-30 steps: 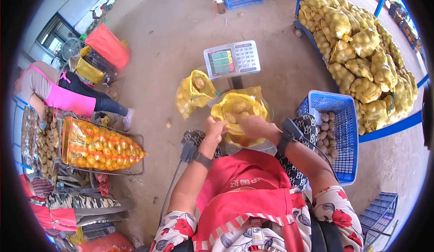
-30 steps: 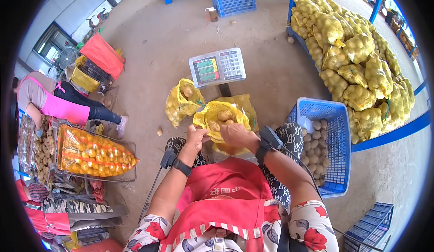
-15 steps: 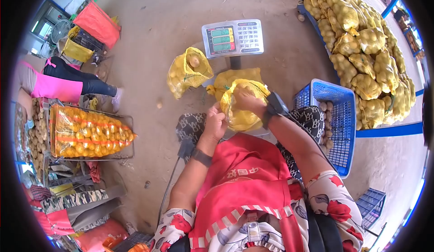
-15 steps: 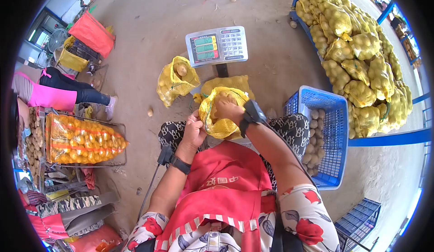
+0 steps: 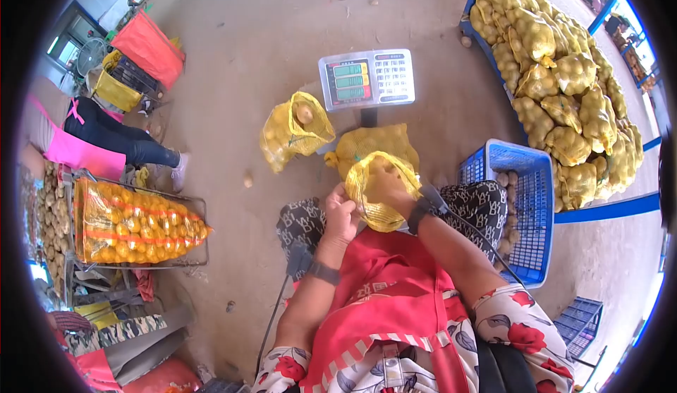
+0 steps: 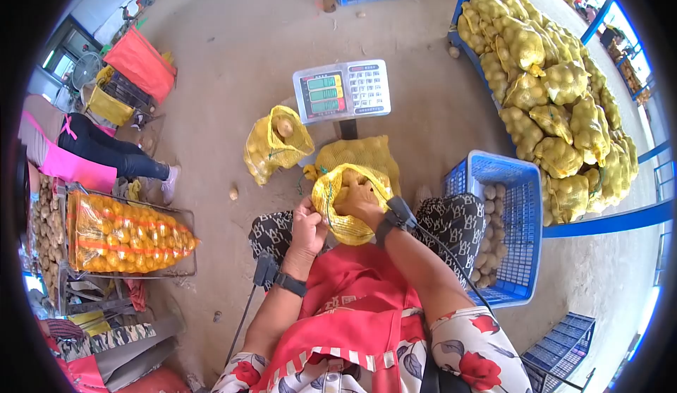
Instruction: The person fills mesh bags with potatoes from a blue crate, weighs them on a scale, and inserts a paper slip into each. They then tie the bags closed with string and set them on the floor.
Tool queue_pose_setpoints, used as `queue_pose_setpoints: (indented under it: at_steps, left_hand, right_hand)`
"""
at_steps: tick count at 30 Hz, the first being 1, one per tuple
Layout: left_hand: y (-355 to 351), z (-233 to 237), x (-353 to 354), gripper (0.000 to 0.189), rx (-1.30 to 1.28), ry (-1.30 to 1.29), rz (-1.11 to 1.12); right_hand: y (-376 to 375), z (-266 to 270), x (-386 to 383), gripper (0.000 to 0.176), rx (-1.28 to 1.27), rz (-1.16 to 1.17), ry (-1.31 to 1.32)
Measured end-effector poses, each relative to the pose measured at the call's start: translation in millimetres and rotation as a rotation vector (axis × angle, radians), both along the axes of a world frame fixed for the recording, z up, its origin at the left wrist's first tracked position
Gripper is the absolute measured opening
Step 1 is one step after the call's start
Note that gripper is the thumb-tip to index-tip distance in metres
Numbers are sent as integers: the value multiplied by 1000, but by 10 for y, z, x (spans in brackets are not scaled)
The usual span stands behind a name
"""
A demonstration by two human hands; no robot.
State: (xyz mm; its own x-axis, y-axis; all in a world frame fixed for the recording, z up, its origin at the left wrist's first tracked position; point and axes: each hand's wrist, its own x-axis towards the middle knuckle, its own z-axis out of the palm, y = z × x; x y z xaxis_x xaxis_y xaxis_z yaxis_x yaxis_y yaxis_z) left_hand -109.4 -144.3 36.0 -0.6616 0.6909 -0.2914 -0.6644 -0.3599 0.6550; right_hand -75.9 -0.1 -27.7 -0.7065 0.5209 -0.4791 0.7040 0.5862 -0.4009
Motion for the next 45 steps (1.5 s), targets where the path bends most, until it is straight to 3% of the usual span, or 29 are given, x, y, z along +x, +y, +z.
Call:
queue_pose_setpoints:
  at_steps: [5,7,8,9,11,13,15,17,20,22,35,37,41,43,45]
  left_hand:
    - [52,27,102,35,-3,13,-39]
    - [47,-9,90,35,4,49,-20]
    - [39,-29,73,37,8,31,-3]
    - [36,-32,54,38,10,11,12]
    - [26,-53,21,35,6,27,13]
    - [31,-74,29,33,-1,37,19]
    - [68,-85,6,27,-1,-13,74]
    - [111,-64,-3,30,-63,80,87]
    - [168,30,-8,37,-255,196,125]
    - [192,65,-6,41,-316,218,157]
    - [199,68,4,51,-399,241,81]
    - [202,53,9,43,-427,272,100]
    - [182,-42,17,29,-361,256,105]
    - [156,-108,15,19,-224,239,126]
    - [124,-130,37,18,-235,255,126]
  right_hand:
    - [25,-185,-44,65,32,-41,167]
    - [87,-95,-36,46,-7,21,110]
    - [79,-64,13,44,130,26,142]
    - [113,24,32,44,136,28,148]
    - [205,167,105,51,-205,-83,338]
    - [241,261,172,50,-190,-75,405]
    - [281,502,287,51,-395,-233,477]
    - [248,760,333,52,-343,-232,459]
    - [206,859,373,41,-329,-225,585]
    - [173,939,371,41,-487,-280,680]
    - [230,820,285,39,-615,-338,693]
    - [209,891,309,50,-699,-387,673]
    - [199,953,331,46,-688,-405,670]
    - [238,956,364,43,-905,-449,653]
    - [258,882,372,41,-925,-454,627]
